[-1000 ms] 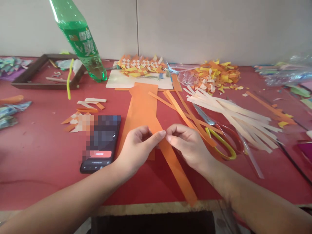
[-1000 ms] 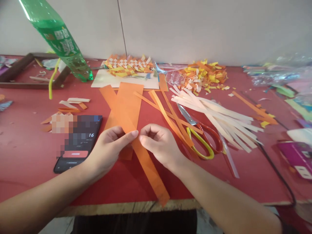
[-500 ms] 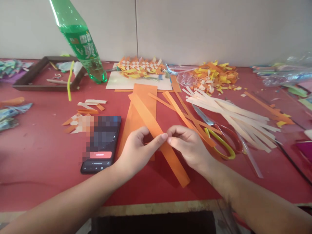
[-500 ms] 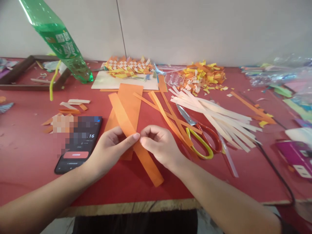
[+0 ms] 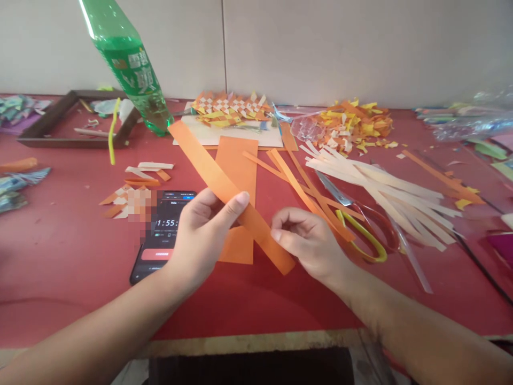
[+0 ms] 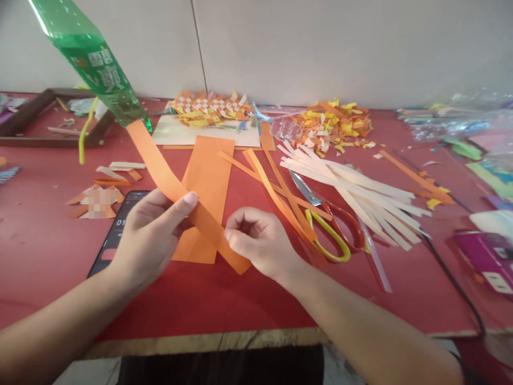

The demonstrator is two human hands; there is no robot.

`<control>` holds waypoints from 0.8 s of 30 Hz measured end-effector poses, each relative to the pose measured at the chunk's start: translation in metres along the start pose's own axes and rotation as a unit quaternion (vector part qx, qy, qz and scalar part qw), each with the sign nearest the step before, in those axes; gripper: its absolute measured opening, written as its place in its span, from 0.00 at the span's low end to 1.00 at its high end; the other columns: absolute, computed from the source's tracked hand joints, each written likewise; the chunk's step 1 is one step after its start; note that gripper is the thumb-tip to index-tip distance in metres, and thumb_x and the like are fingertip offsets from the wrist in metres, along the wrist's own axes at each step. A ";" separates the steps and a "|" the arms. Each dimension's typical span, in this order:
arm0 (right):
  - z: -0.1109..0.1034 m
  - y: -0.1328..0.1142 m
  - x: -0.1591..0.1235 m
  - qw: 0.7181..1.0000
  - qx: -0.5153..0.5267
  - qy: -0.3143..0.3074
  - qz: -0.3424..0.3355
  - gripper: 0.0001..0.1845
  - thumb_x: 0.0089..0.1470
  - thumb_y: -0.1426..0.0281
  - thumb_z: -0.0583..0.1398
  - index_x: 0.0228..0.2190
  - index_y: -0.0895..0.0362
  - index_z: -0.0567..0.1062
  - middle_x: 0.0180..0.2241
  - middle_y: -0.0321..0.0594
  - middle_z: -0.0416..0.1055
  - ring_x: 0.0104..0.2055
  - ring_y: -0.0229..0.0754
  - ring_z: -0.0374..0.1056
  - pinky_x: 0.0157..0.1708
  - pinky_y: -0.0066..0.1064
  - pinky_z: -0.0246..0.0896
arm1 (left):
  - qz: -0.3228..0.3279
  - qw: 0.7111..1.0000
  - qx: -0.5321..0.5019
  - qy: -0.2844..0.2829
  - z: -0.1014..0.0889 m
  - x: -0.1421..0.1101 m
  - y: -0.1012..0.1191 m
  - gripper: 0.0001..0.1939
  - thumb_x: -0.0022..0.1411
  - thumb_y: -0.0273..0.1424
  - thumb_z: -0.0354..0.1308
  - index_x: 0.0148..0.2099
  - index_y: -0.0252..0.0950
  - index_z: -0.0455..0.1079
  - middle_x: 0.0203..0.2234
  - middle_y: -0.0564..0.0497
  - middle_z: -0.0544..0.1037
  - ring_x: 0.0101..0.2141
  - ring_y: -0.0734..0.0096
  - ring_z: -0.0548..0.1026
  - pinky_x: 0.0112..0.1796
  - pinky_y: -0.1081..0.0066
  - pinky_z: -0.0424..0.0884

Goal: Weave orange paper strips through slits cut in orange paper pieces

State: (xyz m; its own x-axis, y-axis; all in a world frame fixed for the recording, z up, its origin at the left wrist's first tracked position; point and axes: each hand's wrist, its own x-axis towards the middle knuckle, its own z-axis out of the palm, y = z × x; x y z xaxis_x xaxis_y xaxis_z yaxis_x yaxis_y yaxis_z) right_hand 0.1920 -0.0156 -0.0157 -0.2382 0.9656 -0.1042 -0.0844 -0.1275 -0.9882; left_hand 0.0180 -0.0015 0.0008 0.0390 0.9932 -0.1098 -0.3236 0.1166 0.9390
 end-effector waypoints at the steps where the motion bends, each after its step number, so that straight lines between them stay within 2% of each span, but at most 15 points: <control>1: 0.000 0.001 0.000 1.000 -0.001 0.001 -0.002 0.06 0.48 0.72 0.63 0.23 0.57 0.71 0.20 0.31 0.63 0.21 0.30 0.57 0.20 0.24 0.51 | 0.014 1.000 -0.010 0.015 -0.001 0.003 0.004 0.05 0.60 0.33 0.65 0.36 0.37 0.76 0.31 0.53 0.79 0.32 0.74 0.76 0.34 0.75 0.76; 3: 0.000 0.002 0.001 1.000 -0.004 0.000 -0.004 0.05 0.47 0.72 0.62 0.23 0.57 0.71 0.19 0.30 0.64 0.20 0.31 0.59 0.19 0.25 0.53 | 0.048 0.997 -0.040 0.045 -0.004 0.009 0.011 0.04 0.60 0.31 0.65 0.33 0.37 0.76 0.30 0.54 0.79 0.31 0.75 0.76 0.33 0.77 0.75; 7: -0.001 0.004 0.002 1.000 0.006 0.003 0.005 0.06 0.47 0.72 0.62 0.21 0.57 0.70 0.17 0.31 0.65 0.18 0.33 0.62 0.19 0.27 0.56 | 0.094 0.987 -0.114 0.067 -0.008 0.018 0.022 0.07 0.62 0.26 0.62 0.30 0.39 0.74 0.25 0.57 0.75 0.28 0.81 0.74 0.32 0.82 0.73; 11: -0.003 0.005 0.001 1.000 0.013 0.009 0.014 0.06 0.47 0.73 0.61 0.22 0.56 0.70 0.16 0.31 0.65 0.18 0.33 0.61 0.19 0.27 0.54 | 0.096 0.986 -0.086 0.107 -0.006 0.015 0.024 0.10 0.63 0.29 0.62 0.28 0.41 0.72 0.23 0.57 0.72 0.26 0.79 0.71 0.32 0.79 0.73; 14: -0.007 0.007 0.001 0.999 0.023 0.018 0.031 0.06 0.46 0.75 0.60 0.21 0.56 0.70 0.16 0.30 0.65 0.19 0.33 0.61 0.20 0.27 0.54 | 0.086 0.986 -0.093 0.109 -0.003 0.010 0.026 0.10 0.64 0.29 0.61 0.29 0.41 0.72 0.23 0.58 0.70 0.27 0.79 0.70 0.33 0.79 0.73; 19: -0.009 0.007 0.004 0.994 0.084 0.031 0.055 0.06 0.43 0.77 0.60 0.19 0.56 0.69 0.16 0.31 0.65 0.18 0.33 0.58 0.19 0.27 0.53 | 0.077 0.976 -0.115 0.170 -0.003 0.010 0.026 0.09 0.64 0.32 0.60 0.30 0.40 0.72 0.26 0.59 0.72 0.26 0.81 0.71 0.24 0.81 0.70; 21: -0.008 0.004 0.004 0.991 0.110 0.046 0.060 0.07 0.44 0.75 0.60 0.18 0.56 0.70 0.17 0.32 0.65 0.19 0.33 0.59 0.19 0.27 0.53 | 0.025 0.988 -0.096 0.121 -0.001 0.008 0.021 0.07 0.63 0.33 0.61 0.31 0.40 0.72 0.26 0.58 0.73 0.25 0.80 0.72 0.21 0.81 0.69; 23: -0.007 0.001 0.004 0.988 0.132 0.052 0.055 0.09 0.49 0.68 0.61 0.20 0.57 0.73 0.19 0.35 0.66 0.21 0.35 0.61 0.20 0.28 0.55 | -0.074 0.995 -0.055 -0.034 0.003 0.002 0.014 0.04 0.61 0.33 0.62 0.34 0.39 0.74 0.27 0.55 0.76 0.24 0.78 0.73 0.22 0.79 0.71; 24: -0.006 0.000 0.003 0.988 0.138 0.046 0.052 0.12 0.52 0.64 0.61 0.21 0.57 0.74 0.21 0.36 0.66 0.23 0.36 0.61 0.22 0.29 0.57 | -0.125 0.986 -0.011 -0.114 0.005 -0.003 0.010 0.07 0.62 0.36 0.61 0.34 0.38 0.74 0.29 0.53 0.77 0.26 0.73 0.76 0.24 0.75 0.74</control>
State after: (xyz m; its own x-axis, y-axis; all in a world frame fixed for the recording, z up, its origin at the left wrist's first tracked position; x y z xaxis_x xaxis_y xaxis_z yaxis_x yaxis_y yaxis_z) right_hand 0.1975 -0.0111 -0.0170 -0.1711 0.9592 -0.2251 -0.3276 -0.2709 -0.9052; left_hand 0.0190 -0.0029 0.0118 0.3302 0.9077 -0.2590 -0.2980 0.3606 0.8838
